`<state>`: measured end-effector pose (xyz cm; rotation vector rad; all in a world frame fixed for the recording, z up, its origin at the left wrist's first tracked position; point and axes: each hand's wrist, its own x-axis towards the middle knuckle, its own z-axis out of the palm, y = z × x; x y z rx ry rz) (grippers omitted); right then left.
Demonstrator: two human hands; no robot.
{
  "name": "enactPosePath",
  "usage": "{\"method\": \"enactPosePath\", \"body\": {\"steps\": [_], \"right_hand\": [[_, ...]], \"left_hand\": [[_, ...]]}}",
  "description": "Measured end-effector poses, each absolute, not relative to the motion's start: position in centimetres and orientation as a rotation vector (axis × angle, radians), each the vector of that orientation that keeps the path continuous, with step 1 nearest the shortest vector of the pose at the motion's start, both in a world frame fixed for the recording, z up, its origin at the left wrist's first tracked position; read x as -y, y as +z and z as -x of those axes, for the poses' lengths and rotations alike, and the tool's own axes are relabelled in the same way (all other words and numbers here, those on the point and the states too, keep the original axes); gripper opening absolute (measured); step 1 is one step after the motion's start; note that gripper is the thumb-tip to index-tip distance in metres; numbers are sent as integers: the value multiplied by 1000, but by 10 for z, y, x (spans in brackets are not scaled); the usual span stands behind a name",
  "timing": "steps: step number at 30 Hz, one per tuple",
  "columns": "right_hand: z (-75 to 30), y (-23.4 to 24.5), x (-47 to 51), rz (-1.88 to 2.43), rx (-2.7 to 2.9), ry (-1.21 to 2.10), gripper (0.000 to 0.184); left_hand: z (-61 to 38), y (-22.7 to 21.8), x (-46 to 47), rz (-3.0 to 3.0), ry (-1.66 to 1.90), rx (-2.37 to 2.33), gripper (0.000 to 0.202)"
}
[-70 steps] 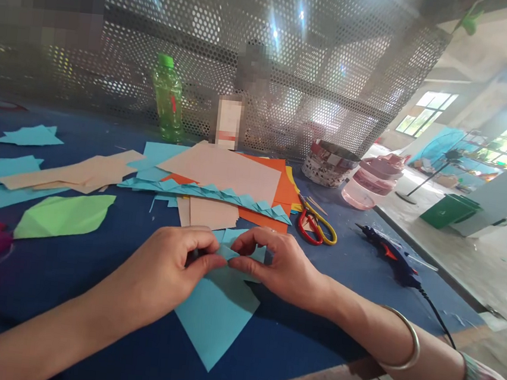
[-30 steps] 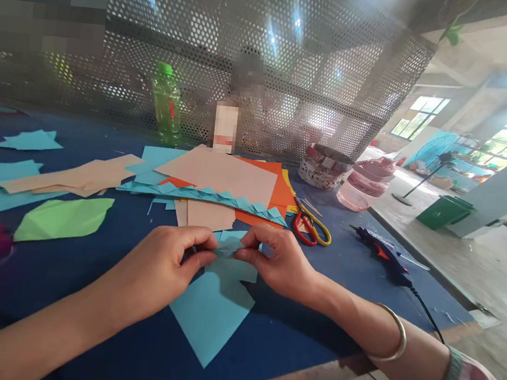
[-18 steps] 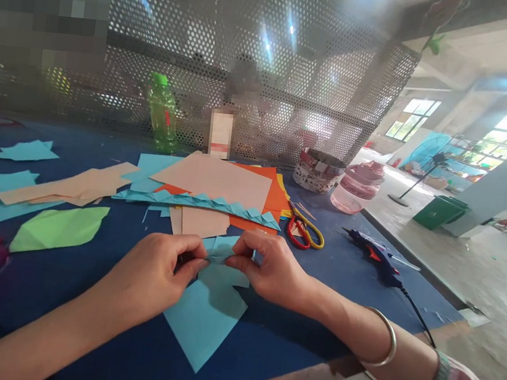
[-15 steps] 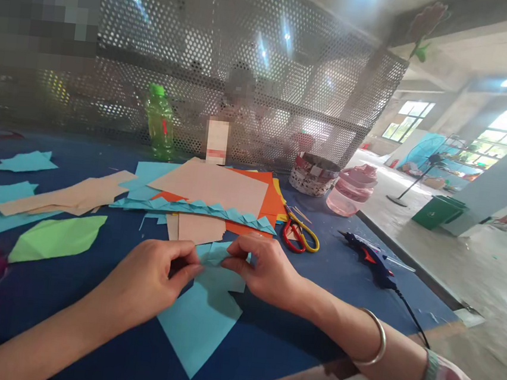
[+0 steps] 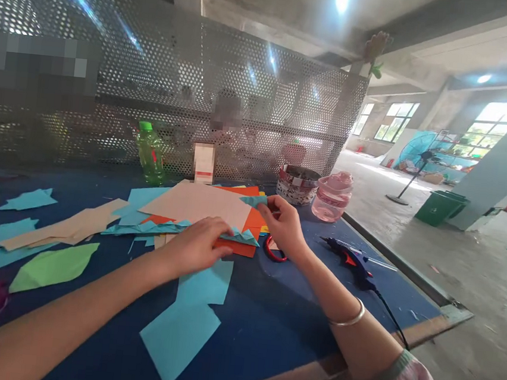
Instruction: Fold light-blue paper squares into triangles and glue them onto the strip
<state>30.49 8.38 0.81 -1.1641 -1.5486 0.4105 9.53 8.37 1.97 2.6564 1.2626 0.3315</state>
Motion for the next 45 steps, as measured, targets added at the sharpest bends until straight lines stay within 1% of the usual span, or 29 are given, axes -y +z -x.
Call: {"method": "enactPosePath", "body": {"steps": [2, 3, 6, 10, 14, 17, 20, 23, 25, 27, 32, 35, 38, 40, 43, 45], "right_hand": [[-306, 7, -85, 1170, 1546, 417, 24], [-305, 7, -85, 1172, 1548, 419, 24], [-304, 6, -83, 1171, 1556, 416, 22], [-306, 5, -84, 1150, 1566, 440, 20], [-308, 1, -88, 1125, 1568, 533, 20], [-307, 7, -84, 1079, 1589, 646, 21], [-305, 21, -68, 1005, 1661, 808, 25], [-303, 33, -45, 897, 1857, 1154, 25], [-298, 31, -32, 900, 2055, 1260, 24], [-292, 22, -22, 969, 2274, 1188, 20], [-274, -4, -15, 1185, 2420, 982, 10], [-272, -5, -12, 1220, 2431, 870, 14], [-284, 2, -4, 1247, 2370, 712, 28], [-304, 7, 1, 1293, 2289, 609, 22], [-350, 13, 6, 1547, 2117, 371, 22], [-386, 15, 9, 1906, 1983, 103, 23]], "left_hand": [[-119, 19, -104, -2695, 246, -1255, 41], [-130, 18, -113, -2703, 184, -1262, 44], [-151, 16, -130, -2707, -19, -1272, 35], [-158, 18, -136, -2686, -195, -1308, 35], [-146, 26, -131, -2657, -301, -1321, 35], [-127, 38, -125, -2646, -283, -1361, 34], [-105, 51, -116, -2679, -152, -1405, 23], [-89, 59, -105, -2735, -10, -1415, 21], [-85, 59, -98, -2765, 49, -1437, 17], [-85, 55, -92, -2790, 70, -1441, 15], [-92, 44, -85, -2830, 50, -1315, 28], [-92, 43, -87, -2813, 27, -1251, 27], [-90, 45, -90, -2781, 6, -1189, 24], [-88, 46, -91, -2758, -9, -1165, 24], [-86, 48, -91, -2728, -29, -1131, 23], [-86, 49, -91, -2713, -32, -1114, 24]]}}
